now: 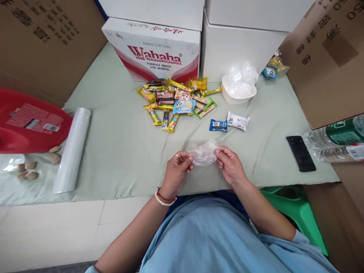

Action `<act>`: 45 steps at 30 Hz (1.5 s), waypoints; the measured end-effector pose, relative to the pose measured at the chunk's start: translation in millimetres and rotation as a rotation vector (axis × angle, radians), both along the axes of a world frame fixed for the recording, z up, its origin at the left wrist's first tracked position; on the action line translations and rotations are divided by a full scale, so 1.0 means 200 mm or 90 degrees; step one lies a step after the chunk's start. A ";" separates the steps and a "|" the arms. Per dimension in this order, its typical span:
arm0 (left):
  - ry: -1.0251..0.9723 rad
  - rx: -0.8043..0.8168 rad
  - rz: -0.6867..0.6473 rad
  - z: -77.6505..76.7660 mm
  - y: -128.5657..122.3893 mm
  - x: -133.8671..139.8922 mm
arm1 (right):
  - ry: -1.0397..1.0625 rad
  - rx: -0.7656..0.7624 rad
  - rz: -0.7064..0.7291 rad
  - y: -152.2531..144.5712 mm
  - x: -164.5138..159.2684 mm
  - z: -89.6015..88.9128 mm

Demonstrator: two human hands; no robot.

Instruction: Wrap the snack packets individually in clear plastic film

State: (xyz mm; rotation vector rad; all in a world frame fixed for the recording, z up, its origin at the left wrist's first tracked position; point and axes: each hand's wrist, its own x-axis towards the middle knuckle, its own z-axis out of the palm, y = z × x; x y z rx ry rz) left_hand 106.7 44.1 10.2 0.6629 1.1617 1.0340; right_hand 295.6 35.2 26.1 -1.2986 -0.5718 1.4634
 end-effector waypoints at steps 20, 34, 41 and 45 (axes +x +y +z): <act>0.174 0.085 -0.176 0.00 -0.09 -0.12 | -0.167 0.105 0.120 -0.02 0.06 -0.04; 0.125 0.037 0.003 -0.07 -0.05 -0.14 | -0.124 0.043 0.027 -0.05 0.05 -0.12; 0.040 0.018 -0.014 -0.06 -0.07 -0.11 | -0.474 0.227 0.034 -0.12 0.00 -0.06; -0.032 -0.002 -0.016 -0.05 -0.08 -0.10 | -0.515 0.387 0.266 -0.11 -0.18 -0.07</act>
